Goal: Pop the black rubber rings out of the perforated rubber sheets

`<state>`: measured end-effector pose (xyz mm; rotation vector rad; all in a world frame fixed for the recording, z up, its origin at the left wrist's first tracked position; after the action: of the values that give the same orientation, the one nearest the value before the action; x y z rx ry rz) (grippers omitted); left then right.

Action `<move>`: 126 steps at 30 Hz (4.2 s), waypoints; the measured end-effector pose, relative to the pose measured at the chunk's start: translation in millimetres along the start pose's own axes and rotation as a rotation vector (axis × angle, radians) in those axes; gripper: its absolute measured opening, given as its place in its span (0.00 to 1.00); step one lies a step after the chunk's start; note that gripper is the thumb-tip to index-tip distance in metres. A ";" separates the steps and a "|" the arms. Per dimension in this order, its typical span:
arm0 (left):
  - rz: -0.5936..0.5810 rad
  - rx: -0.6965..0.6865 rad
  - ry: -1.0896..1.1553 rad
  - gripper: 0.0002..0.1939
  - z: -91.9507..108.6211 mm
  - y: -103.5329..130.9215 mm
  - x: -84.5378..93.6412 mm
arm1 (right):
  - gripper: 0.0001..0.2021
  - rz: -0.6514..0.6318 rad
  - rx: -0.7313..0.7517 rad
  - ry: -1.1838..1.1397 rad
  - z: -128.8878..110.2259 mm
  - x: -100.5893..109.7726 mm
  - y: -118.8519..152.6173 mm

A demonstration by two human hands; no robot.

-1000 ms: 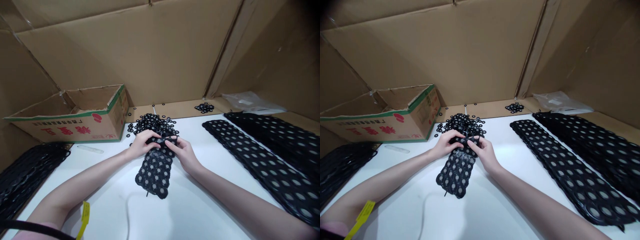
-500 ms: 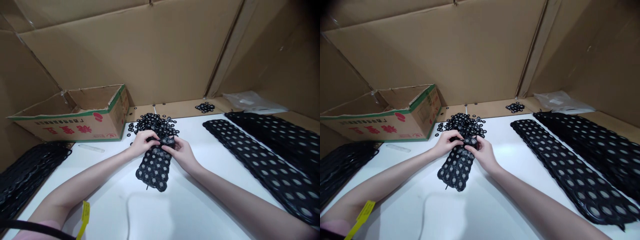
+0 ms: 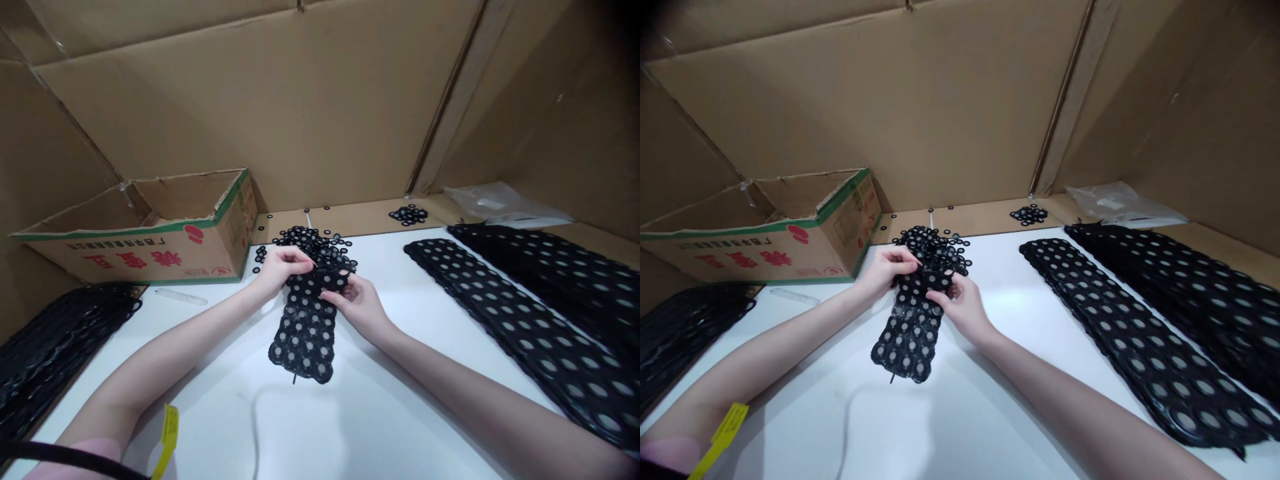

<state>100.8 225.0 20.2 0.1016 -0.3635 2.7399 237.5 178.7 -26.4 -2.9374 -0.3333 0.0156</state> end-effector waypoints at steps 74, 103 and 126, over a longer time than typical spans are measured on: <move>-0.145 -0.500 -0.664 0.10 50.8 30.9 -50.5 | 0.20 0.010 0.045 0.356 -11.5 0.2 9.4; 0.108 -0.208 -0.699 0.10 20.9 -48.8 43.2 | 0.10 -0.101 0.022 0.182 -0.7 -7.5 5.1; -0.204 -0.545 -0.749 0.15 31.9 38.6 -36.4 | 0.13 0.013 -0.135 -0.286 8.6 7.4 7.7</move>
<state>120.8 169.0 37.5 0.9562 -1.1979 2.2085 246.2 174.6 -36.1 -3.0711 -0.3691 0.4343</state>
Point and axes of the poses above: each hand's wrist, its own y-axis away from the middle knuckle, its own x-axis out of the back of the hand, z = x × y, the point moved 10 cm from there along -y, towards the middle knuckle, and after that the axes turned 7 degrees about -z, right-handed, at the moved point
